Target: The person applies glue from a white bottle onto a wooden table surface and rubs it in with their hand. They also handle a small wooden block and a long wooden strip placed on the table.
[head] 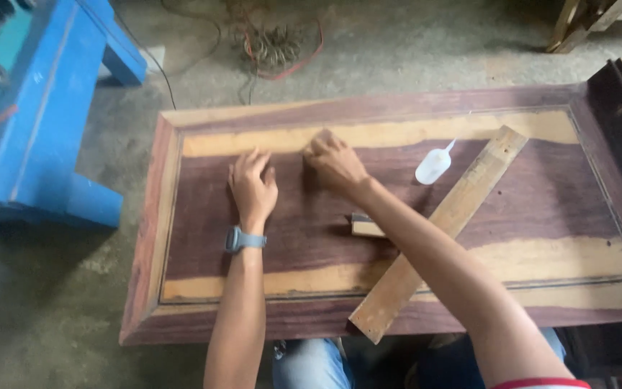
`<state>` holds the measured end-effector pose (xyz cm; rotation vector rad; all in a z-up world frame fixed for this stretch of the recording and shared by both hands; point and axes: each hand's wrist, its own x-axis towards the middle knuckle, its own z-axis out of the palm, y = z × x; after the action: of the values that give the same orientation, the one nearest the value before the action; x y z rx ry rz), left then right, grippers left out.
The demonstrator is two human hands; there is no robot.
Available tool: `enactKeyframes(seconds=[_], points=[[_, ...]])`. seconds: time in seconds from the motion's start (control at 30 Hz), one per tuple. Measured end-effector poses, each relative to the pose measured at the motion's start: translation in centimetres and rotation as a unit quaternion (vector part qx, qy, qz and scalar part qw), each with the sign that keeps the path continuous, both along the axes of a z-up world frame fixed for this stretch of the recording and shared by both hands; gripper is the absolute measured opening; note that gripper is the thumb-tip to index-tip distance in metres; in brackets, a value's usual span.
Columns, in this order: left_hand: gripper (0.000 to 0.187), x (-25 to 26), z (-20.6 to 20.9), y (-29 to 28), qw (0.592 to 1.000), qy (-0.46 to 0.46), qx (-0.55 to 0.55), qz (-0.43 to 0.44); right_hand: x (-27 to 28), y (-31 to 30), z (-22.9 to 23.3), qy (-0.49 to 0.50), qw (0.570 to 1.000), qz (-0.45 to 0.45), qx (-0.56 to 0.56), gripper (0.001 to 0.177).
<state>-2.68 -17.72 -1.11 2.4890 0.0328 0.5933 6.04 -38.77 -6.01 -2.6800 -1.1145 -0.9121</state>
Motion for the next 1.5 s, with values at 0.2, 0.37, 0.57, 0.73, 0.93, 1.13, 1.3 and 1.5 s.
enactKeyframes(seconds=[0.2,0.37,0.57,0.73,0.93,1.13,1.3,1.5], points=[[0.033,0.5,-0.7,0.3,0.999,0.01,0.029,-0.007,-8.3,-1.9,5.5,0.068,0.996,0.056,-0.034,0.034],[0.032,0.6,0.4,0.2,1.0,0.004,0.013,-0.014,-3.4,-1.8,3.3,0.049,0.999,-0.006,-0.005,0.035],[0.031,0.4,-0.5,0.0,1.0,0.003,0.02,-0.009,-6.9,-2.6,4.8,0.058,0.998,0.009,-0.022,0.042],[0.031,0.4,-0.5,0.1,1.0,-0.006,0.015,-0.012,-6.2,-0.8,3.8,0.0,0.998,-0.056,-0.039,0.046],[0.03,0.6,-0.4,0.0,1.0,-0.026,-0.002,-0.016,-4.3,-0.5,3.2,0.038,0.997,-0.057,-0.038,0.041],[0.042,0.0,1.8,-0.2,0.984,-0.076,-0.069,-0.144,-8.3,-0.7,4.6,0.036,0.995,-0.084,-0.036,0.057],[0.111,-1.3,3.4,-2.4,0.948,0.139,0.114,-0.263,-13.3,-2.3,8.0,0.192,0.977,0.027,0.092,0.062],[0.112,-3.1,2.9,-6.0,0.938,0.074,0.164,-0.296,-18.6,-13.9,7.0,0.216,0.865,-0.24,0.383,0.024]])
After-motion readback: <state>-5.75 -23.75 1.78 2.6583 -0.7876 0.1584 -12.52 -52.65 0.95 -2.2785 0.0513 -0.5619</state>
